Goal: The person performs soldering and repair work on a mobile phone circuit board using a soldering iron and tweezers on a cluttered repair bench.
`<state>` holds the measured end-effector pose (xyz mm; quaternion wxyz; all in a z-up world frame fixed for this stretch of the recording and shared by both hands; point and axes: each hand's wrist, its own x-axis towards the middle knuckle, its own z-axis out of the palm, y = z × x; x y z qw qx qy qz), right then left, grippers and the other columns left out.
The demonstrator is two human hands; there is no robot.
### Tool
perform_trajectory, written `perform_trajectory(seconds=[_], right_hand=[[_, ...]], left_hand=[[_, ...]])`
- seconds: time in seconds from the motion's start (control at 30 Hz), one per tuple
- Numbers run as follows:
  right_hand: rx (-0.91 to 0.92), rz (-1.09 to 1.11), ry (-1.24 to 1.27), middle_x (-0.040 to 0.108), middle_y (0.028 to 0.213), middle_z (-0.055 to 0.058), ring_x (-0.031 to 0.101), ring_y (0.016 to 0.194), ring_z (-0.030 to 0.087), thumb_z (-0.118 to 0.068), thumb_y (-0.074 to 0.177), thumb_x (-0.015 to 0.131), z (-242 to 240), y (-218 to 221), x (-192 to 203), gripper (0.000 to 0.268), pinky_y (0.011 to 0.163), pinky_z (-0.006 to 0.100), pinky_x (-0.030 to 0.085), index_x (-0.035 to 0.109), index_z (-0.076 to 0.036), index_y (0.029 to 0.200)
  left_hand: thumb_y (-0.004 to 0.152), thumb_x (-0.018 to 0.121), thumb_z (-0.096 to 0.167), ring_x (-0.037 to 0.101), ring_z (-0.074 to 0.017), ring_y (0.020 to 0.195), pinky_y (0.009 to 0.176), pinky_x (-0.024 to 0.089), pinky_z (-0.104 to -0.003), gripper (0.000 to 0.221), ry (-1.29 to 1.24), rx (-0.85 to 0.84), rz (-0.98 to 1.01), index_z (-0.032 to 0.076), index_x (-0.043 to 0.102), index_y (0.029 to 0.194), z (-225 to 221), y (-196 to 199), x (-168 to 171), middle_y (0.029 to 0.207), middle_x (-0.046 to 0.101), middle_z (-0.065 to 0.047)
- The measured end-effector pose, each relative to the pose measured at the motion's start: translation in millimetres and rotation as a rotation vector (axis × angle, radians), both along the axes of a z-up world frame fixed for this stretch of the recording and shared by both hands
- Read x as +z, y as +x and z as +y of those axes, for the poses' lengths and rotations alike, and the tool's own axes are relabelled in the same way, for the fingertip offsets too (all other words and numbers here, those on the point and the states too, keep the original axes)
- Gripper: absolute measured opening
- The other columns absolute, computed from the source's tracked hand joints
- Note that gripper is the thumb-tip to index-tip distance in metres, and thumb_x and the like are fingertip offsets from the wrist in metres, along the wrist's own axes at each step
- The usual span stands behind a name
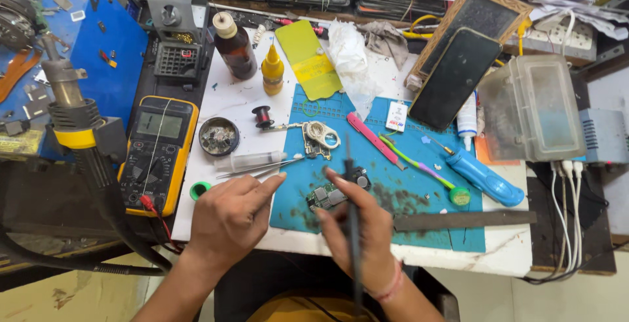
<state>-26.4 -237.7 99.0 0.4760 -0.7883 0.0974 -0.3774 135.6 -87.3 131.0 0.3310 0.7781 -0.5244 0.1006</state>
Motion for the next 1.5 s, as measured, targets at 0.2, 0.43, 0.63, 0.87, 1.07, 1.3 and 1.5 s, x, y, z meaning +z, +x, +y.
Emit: perform_trajectory(seconds=[0.2,0.43,0.63,0.87,1.07,1.3,1.5], right_hand=[[-0.004,0.353,-0.077,0.065,0.064,0.013,0.057,0.050,0.016,-0.004,0.085,0.087,10.7,37.9,10.2,0.043,0.052,0.030,0.045,0.072,-0.006,0.126],[0.039,-0.013,0.058,0.079,0.097,0.013,0.077,0.084,0.013,0.004,0.091,0.077,11.4,30.4,-15.5,0.021,0.075,0.024,0.061,0.070,0.000,0.111],[0.050,-0.093,0.182,0.078,0.101,0.016,0.078,0.096,0.019,0.011,0.091,0.073,9.4,9.5,-32.7,0.022,0.088,0.031,0.063,0.070,0.003,0.111],[0.042,-0.192,0.259,0.078,0.105,0.015,0.076,0.101,0.019,0.013,0.091,0.073,9.5,0.0,-44.1,0.022,0.091,0.033,0.063,0.069,0.001,0.110],[0.043,-0.202,0.295,0.078,0.104,0.016,0.075,0.099,0.018,0.014,0.091,0.073,9.3,-5.1,-48.7,0.022,0.091,0.032,0.062,0.069,0.002,0.109],[0.030,-0.196,0.262,0.077,0.100,0.018,0.076,0.095,0.018,0.015,0.087,0.076,13.4,-16.4,-48.3,0.027,0.084,0.030,0.062,0.067,0.001,0.109],[0.016,-0.189,0.324,0.076,0.100,0.017,0.076,0.095,0.019,0.014,0.091,0.074,10.7,-26.4,-50.9,0.024,0.084,0.031,0.063,0.067,0.001,0.110]], left_hand=[[0.076,0.072,0.003,0.059,-0.0260,0.061,0.056,0.046,-0.042,0.042,-0.053,-0.037,-0.002,0.015,0.076,0.116,9.7,-3.4,-8.1,0.065,0.055,-0.005],[0.075,0.071,0.000,0.057,-0.0253,0.059,0.055,0.045,-0.040,0.040,-0.125,-0.036,0.046,0.014,0.078,0.112,17.6,-0.8,-15.4,0.063,0.053,-0.004],[0.073,0.070,-0.002,0.058,-0.0251,0.061,0.056,0.045,-0.040,0.040,-0.162,-0.053,0.044,0.011,0.077,0.110,18.3,1.3,-19.4,0.066,0.057,-0.004],[0.072,0.071,-0.001,0.058,-0.0255,0.060,0.056,0.047,-0.040,0.039,-0.118,-0.036,0.062,0.011,0.078,0.109,15.8,-1.6,-15.2,0.065,0.058,-0.004],[0.080,0.072,0.010,0.068,-0.0337,0.094,0.081,0.053,-0.039,0.039,-0.303,-0.169,0.172,0.001,0.065,0.117,5.9,-18.0,3.0,0.108,0.067,-0.018],[0.088,0.077,0.007,0.074,-0.0289,0.093,0.079,0.056,-0.037,0.027,-0.220,-0.322,0.362,0.004,0.072,0.114,-6.1,-30.6,-19.0,0.103,0.075,-0.011],[0.087,0.078,0.004,0.074,-0.0248,0.085,0.072,0.057,-0.034,0.019,-0.272,-0.354,0.415,0.006,0.076,0.106,-8.9,-28.7,-31.8,0.094,0.075,-0.008]])
